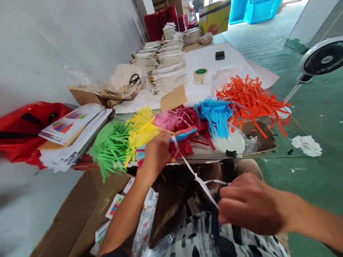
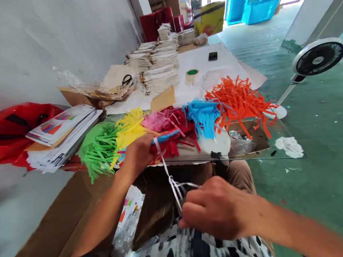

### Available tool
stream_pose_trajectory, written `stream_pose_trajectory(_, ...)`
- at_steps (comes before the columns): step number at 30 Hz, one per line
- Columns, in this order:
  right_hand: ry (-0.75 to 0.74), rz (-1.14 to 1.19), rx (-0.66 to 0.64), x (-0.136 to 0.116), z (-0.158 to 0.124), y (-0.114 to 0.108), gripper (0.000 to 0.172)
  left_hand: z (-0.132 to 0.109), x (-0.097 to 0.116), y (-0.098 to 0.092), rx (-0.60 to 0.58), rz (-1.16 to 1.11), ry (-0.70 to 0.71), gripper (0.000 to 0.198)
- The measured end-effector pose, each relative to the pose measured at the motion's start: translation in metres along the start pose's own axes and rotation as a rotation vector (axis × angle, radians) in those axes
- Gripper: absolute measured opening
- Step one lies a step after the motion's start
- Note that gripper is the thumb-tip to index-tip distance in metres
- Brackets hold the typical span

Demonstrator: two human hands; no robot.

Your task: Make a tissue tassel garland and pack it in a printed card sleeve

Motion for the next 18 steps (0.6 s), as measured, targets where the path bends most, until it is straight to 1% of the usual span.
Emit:
stream_pose_trajectory(1,0.019,-0.014,0.090,0.003,0.003,-0.028,0.038,-0.005,0.018,0.015,-0.090,0.116,0.107,0.009)
stream_pose_trajectory(2,0.088,-0.039,0.201,0.016,0.004,-0.056,0.038,-0.014,0.039,0.033,-0.203,0.176,0.241,0.008)
stream_pose_trajectory(3,0.223,-0.090,0.272,0.040,0.002,-0.077,0.036,-0.028,0.061,0.050,-0.331,0.201,0.395,0.006)
stream_pose_trajectory(4,0.327,-0.134,0.338,0.064,-0.004,-0.093,0.034,-0.044,0.080,0.061,-0.446,0.158,0.533,0.002)
stream_pose_trajectory(5,0.406,-0.160,0.399,0.088,-0.011,-0.102,0.034,-0.056,0.094,0.064,-0.518,0.039,0.605,0.006)
stream_pose_trajectory(6,0.465,-0.163,0.411,0.110,-0.018,-0.099,0.035,-0.060,0.101,0.058,-0.532,-0.106,0.609,0.016)
stream_pose_trajectory(7,0.497,-0.143,0.394,0.127,-0.025,-0.088,0.037,-0.056,0.099,0.048,-0.494,-0.237,0.554,0.025)
stream_pose_trajectory(8,0.494,-0.105,0.354,0.137,-0.029,-0.070,0.038,-0.046,0.089,0.035,-0.417,-0.328,0.460,0.032)
stream_pose_trajectory(9,0.477,-0.065,0.314,0.140,-0.034,-0.048,0.038,-0.035,0.072,0.021,-0.313,-0.369,0.355,0.035)
stream_pose_trajectory(10,0.452,-0.044,0.284,0.135,-0.038,-0.027,0.038,-0.024,0.053,0.007,-0.199,-0.365,0.258,0.036)
stream_pose_trajectory(11,0.422,-0.024,0.249,0.125,-0.040,-0.007,0.037,-0.015,0.036,-0.006,-0.094,-0.335,0.179,0.032)
stream_pose_trajectory(12,0.381,0.001,0.213,0.109,-0.040,0.010,0.037,-0.008,0.023,-0.015,-0.013,-0.265,0.128,0.027)
stream_pose_trajectory(13,0.338,0.032,0.170,0.090,-0.039,0.022,0.037,-0.003,0.014,-0.020,0.046,-0.172,0.092,0.021)
stream_pose_trajectory(14,0.257,0.084,0.124,0.069,-0.035,0.029,0.038,0.000,0.011,-0.021,0.080,-0.071,0.072,0.016)
stream_pose_trajectory(15,0.228,0.162,0.058,0.054,-0.031,0.032,0.036,0.000,0.015,-0.015,0.076,0.037,0.081,0.012)
stream_pose_trajectory(16,0.196,0.225,0.048,0.044,-0.026,0.024,0.032,-0.003,0.026,-0.004,0.028,0.141,0.132,0.010)
stream_pose_trajectory(17,0.175,0.247,0.112,0.042,-0.022,0.005,0.028,-0.009,0.042,0.012,-0.047,0.217,0.222,0.009)
stream_pose_trajectory(18,0.189,0.212,0.220,0.048,-0.020,-0.019,0.026,-0.020,0.063,0.031,-0.153,0.260,0.356,0.009)
Point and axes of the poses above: each hand's wrist, its own z-axis towards the middle knuckle, its own y-axis out of the palm, x = y × z, the point moved 10 cm from there along z, towards the middle knuckle, and after that the axes turned 6 degrees about z, right-handed, at the moved point
